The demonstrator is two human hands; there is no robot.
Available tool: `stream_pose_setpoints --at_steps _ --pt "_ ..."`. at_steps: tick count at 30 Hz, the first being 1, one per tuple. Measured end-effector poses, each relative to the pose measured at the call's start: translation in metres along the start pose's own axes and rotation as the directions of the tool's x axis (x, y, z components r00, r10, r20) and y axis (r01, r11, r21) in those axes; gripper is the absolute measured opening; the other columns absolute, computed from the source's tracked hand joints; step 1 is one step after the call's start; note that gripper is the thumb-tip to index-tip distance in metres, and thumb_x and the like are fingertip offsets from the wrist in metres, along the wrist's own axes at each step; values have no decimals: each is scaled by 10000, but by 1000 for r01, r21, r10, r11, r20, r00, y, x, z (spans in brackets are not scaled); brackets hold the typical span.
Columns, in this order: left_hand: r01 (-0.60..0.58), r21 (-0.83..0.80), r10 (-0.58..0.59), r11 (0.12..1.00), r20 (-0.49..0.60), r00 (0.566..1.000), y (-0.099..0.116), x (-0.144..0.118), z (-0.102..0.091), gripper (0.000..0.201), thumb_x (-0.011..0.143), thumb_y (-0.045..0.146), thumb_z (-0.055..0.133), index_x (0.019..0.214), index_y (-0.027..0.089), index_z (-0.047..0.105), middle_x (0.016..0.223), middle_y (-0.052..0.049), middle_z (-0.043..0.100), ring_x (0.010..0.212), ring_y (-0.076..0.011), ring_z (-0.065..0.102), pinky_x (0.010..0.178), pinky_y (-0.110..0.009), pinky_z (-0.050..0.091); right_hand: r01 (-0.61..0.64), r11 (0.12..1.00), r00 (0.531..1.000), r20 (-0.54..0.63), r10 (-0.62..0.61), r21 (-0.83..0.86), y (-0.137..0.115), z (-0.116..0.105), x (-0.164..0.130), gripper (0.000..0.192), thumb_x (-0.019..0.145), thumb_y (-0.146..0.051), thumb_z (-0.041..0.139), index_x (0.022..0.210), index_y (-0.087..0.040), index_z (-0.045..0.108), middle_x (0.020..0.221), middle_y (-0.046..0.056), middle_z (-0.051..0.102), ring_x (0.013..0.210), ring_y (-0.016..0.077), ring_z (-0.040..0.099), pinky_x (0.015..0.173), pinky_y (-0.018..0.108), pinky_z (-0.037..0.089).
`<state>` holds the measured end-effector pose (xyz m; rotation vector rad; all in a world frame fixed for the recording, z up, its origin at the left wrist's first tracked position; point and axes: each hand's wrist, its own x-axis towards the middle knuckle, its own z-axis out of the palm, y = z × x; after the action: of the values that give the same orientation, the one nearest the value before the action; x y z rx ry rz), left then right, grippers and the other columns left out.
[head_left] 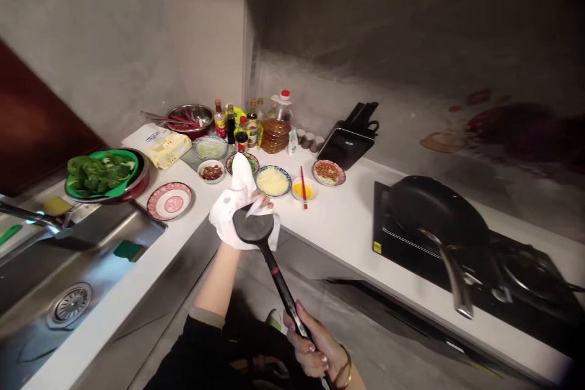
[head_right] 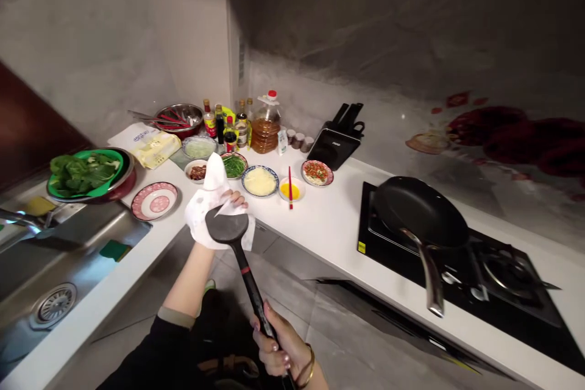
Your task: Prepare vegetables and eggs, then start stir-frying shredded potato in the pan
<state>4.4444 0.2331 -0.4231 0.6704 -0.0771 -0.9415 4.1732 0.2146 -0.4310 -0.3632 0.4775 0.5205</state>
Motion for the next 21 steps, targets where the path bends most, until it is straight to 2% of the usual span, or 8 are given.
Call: stream_pose_setpoints --at_steps 2,5,9,11,13,15,17,21 --pt "-45 131 42 990 23 999 -15 1 14 489 853 566 314 573 205 490 512 -24 484 569 -159 547 680 -354 491 -41 996 996 -85 35 -81 0 -14 -38 488 707 -672 561 746 -208 414 401 -131 343 249 -9 101 255 137 25" --pt "-153 480 141 864 61 988 -34 -10 32 383 865 480 409 695 176 569 682 -51 609 714 -187 597 773 -370 480 -39 977 967 -254 -16 -210 -3 -30 -84 489 717 -686 528 757 -211 417 407 -132 325 262 -7 118 271 146 27" --pt "-374 897 361 236 277 891 -66 -33 53 330 844 407 488 1039 167 603 1132 -92 626 1070 -235 553 979 -392 374 -26 944 928 -359 -99 -328 -8 -43 -114 499 717 -710 489 748 -223 386 410 -142 291 274 -6 106 278 151 41" --pt "-339 936 306 -97 352 884 -83 -39 61 341 837 382 495 1069 161 612 1153 -116 624 1113 -255 538 1012 -406 331 -44 928 925 -366 -102 -370 -8 -47 -119 512 713 -731 465 745 -227 377 405 -146 280 267 -2 109 269 149 55" --pt "-162 940 289 -302 252 923 -95 -39 65 367 869 397 425 947 133 668 1011 -159 674 1044 -280 585 960 -410 369 -57 914 926 -364 -102 -401 -5 -50 -121 525 704 -749 449 743 -231 375 398 -148 276 258 3 124 257 142 73" --pt "82 926 363 -369 63 930 -98 -36 68 486 900 424 330 805 111 689 825 -190 689 915 -301 637 850 -403 429 -45 902 929 -350 -121 -429 -2 -52 -119 535 695 -761 444 742 -233 375 388 -147 279 250 8 140 244 135 98" --pt "208 909 482 -360 -9 876 -96 -32 73 508 914 402 294 820 97 689 803 -202 686 908 -308 640 824 -403 435 -12 900 934 -327 -146 -437 -1 -51 -114 546 682 -771 448 739 -233 375 380 -146 284 243 12 145 230 131 119" --pt "-59 885 550 -462 338 763 -95 -31 85 414 914 299 318 1202 110 548 1281 -178 533 1272 -277 404 1070 -481 221 62 925 941 -285 -179 -376 -12 -38 -103 558 675 -783 437 732 -231 375 372 -142 287 249 13 130 221 125 127"
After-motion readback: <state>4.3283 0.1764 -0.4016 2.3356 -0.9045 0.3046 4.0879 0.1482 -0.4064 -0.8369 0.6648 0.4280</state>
